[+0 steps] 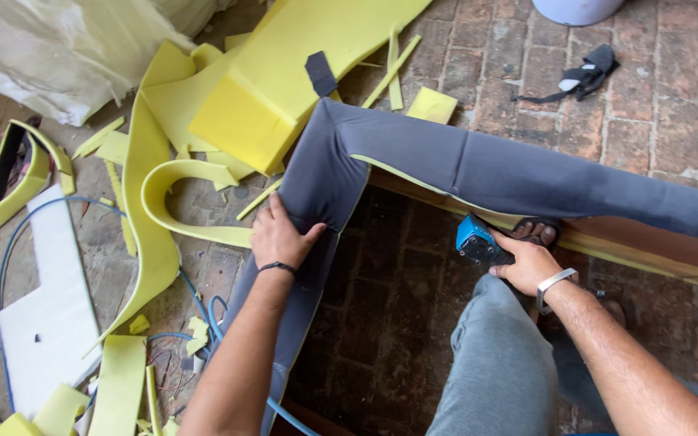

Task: The person staples dark fabric onto a wooden sofa frame using a pneumatic staple gun. They pull and smooth the fabric over the frame edges and corners, then secure it with staples along the sides and corners.

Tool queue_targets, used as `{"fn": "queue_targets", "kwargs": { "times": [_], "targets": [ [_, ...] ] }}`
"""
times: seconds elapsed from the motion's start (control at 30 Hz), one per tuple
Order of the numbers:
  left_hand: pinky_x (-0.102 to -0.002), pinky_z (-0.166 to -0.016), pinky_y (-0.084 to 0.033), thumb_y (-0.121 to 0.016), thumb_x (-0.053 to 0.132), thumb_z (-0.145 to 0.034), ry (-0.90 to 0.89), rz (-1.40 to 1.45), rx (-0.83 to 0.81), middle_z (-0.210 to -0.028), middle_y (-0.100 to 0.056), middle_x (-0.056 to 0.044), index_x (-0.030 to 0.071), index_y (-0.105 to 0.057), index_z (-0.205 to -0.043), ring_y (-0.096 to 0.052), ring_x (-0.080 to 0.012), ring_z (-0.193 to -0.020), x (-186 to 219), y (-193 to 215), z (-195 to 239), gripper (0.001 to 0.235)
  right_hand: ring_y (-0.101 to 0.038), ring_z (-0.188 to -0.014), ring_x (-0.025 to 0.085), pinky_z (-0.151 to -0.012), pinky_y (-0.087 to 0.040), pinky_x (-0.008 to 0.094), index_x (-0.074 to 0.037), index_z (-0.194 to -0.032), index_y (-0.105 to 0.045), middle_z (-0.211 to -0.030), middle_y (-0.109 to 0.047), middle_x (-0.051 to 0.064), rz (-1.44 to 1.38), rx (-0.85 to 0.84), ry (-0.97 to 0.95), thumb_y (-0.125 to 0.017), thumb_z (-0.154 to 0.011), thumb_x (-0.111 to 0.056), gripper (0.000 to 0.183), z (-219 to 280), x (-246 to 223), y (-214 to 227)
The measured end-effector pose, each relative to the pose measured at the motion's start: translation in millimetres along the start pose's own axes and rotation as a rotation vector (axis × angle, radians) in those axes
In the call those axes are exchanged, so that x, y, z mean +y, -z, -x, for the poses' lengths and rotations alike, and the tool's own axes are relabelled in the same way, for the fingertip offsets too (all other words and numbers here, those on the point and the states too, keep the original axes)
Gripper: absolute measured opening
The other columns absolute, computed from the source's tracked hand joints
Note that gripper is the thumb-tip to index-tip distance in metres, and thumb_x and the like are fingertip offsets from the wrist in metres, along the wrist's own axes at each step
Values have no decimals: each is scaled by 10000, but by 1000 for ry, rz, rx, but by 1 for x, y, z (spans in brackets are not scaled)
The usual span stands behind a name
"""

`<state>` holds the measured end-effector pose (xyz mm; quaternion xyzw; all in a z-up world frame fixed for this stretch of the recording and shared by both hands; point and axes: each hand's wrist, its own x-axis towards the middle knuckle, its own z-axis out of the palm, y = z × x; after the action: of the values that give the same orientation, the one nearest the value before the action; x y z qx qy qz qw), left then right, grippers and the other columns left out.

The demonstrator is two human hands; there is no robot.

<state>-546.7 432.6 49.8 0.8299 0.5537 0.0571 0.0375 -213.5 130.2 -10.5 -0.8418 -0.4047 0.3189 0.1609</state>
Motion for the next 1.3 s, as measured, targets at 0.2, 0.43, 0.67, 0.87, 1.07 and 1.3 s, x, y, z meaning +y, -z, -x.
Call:
{"fn": "queue_targets", "kwargs": {
  "times": [0.2, 0.43, 0.67, 0.87, 1.07, 1.3],
  "targets": [
    [-475, -879, -494, -852, 563, -702, 59, -66, 41, -1244, -574, -178, 55, -363, -1531, -589, -353, -1067, 15, 8, 4, 1088, -631, -1245, 355, -1093, -485, 390, -361, -1530, -418, -1326, -658, 186, 157, -144, 65, -872, -735, -271, 921, -45, -15, -37],
    [-458, -867, -484, -826, 515, -741, 70, -100, 53, -1238, -573, -168, 48, -376, -1531, -592, -336, -1030, 18, -4, -1, 1022, -626, -1265, 347, -1104, -498, 394, -406, -1541, -411, -1358, -646, 161, 204, -239, -27, -886, -754, -273, 930, -104, -19, -105],
    [-444, -866, -486, -838, 504, -704, 46, -71, 86, -1199, -587, -167, 34, -411, -1502, -599, -329, -1034, 13, -4, -4, 1021, -557, -1352, 265, -1110, -490, 430, -456, -1540, -407, -1406, -611, 41, 378, -308, -88, -828, -839, -316, 829, -144, -18, -182],
    [-443, -872, -489, -854, 519, -685, 56, -80, 118, -1209, -598, -164, 41, -436, -1490, -607, -333, -1054, 15, 2, -5, 1025, -521, -1352, 344, -1114, -466, 447, -230, -1478, -514, -1469, -526, 160, 194, -174, 49, -898, -758, -368, 828, -166, -51, -189],
    [-450, -891, -489, -861, 518, -660, 67, -74, 104, -1218, -602, -167, 28, -463, -1464, -609, -332, -1072, 14, -2, -5, 1022, -651, -1208, 341, -990, -561, 432, 24, -1352, -534, -1347, -619, 229, -786, 298, 361, -845, -667, -644, 1006, -183, -187, -147],
    [-452, -938, -484, -859, 508, -667, 40, -80, 145, -1248, -605, -177, 14, -479, -1436, -609, -342, -1104, 18, 0, -7, 991, -638, -1249, 350, -1081, -494, 454, 13, -1339, -638, -1329, -685, 203, -509, 478, 503, -684, -972, -527, 655, -203, -231, -85]
  ]
}}
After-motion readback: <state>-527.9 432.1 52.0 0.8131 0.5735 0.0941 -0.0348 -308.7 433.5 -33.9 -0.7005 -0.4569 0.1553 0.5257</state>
